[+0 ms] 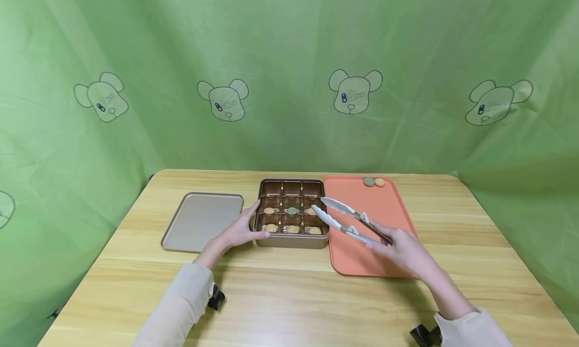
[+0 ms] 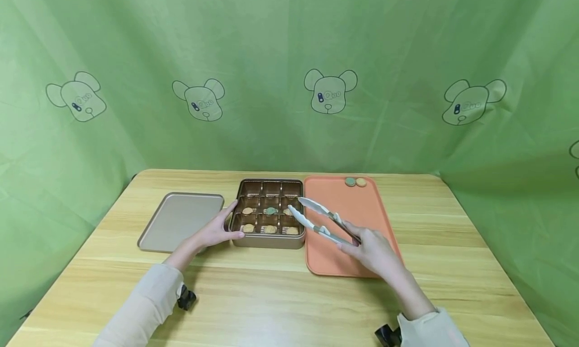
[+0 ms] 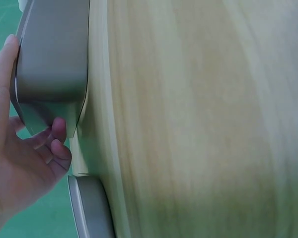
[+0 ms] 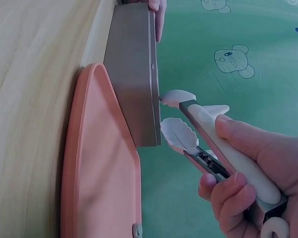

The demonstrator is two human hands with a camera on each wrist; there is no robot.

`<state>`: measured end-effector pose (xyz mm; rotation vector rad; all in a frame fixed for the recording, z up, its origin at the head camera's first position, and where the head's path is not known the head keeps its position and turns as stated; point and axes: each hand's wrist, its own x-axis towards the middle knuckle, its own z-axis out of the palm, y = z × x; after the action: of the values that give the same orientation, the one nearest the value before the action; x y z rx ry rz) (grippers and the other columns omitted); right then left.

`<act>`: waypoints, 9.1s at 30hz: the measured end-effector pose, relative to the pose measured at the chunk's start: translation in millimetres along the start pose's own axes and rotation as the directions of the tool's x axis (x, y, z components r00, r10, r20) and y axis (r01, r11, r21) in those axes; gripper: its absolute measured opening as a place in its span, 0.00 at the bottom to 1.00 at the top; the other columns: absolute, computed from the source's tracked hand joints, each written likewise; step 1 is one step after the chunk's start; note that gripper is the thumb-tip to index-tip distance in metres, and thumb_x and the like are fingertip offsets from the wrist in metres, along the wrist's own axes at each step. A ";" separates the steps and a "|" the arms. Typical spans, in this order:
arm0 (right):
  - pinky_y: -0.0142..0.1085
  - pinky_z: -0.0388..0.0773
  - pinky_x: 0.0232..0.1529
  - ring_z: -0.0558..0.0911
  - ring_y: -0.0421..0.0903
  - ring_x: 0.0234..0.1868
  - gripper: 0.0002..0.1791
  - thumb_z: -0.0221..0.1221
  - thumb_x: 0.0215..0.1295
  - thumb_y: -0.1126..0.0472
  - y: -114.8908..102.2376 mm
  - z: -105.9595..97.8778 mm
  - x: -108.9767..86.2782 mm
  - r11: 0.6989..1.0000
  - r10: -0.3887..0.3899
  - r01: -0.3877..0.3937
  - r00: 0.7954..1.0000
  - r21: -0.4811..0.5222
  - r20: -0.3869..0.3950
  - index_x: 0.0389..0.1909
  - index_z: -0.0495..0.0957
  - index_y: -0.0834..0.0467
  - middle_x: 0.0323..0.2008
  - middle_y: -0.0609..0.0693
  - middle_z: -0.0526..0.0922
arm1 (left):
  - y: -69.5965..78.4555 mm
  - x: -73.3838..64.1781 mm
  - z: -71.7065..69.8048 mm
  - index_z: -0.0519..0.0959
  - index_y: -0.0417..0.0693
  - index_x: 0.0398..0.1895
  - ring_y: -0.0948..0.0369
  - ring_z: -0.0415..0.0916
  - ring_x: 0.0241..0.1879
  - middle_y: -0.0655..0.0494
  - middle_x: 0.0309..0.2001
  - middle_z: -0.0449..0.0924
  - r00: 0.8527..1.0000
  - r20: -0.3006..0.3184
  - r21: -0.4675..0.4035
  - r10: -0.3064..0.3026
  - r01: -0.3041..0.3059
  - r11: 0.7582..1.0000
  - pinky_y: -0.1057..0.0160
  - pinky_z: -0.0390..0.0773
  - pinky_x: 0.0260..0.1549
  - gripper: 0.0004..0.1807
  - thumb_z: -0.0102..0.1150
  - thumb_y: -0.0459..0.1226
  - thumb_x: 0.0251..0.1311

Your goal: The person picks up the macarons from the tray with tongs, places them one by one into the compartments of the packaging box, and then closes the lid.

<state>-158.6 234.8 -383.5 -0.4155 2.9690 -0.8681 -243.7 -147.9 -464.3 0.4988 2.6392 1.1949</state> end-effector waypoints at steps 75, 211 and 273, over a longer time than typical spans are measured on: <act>0.60 0.69 0.41 0.67 0.75 0.48 0.40 0.50 0.63 0.43 76.6 4.2 42.7 0.953 0.294 -0.295 0.955 -0.065 -0.026 0.66 0.53 0.67 0.54 0.81 0.61 | -0.9 1.3 -1.3 0.40 0.50 0.72 0.45 0.41 0.69 0.42 0.71 0.42 1.000 0.005 0.002 0.012 -0.012 1.000 0.43 0.47 0.64 0.58 0.67 0.51 0.45; 0.61 0.68 0.40 0.67 0.77 0.46 0.33 0.50 0.64 0.46 102.4 -5.6 49.5 0.942 0.321 -0.332 0.935 -0.053 -0.152 0.58 0.63 0.69 0.49 0.80 0.66 | -1.3 2.2 -1.6 0.39 0.47 0.72 0.45 0.43 0.68 0.40 0.70 0.42 0.999 0.010 0.010 0.039 -0.039 0.999 0.44 0.49 0.64 0.57 0.67 0.50 0.46; 0.37 0.66 0.21 0.66 0.48 0.22 0.38 0.55 0.61 0.46 -0.9 4.7 49.5 0.997 0.067 -0.063 0.994 0.052 -0.090 0.65 0.58 0.64 0.32 0.65 0.76 | -0.7 2.9 -0.6 0.39 0.47 0.72 0.44 0.44 0.68 0.41 0.70 0.43 1.000 0.001 0.015 0.016 -0.016 1.000 0.44 0.49 0.64 0.58 0.67 0.50 0.45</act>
<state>-205.6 218.8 -384.2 -0.2828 3.0171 -0.9770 -246.7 -147.6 -464.5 0.5245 2.6502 1.1806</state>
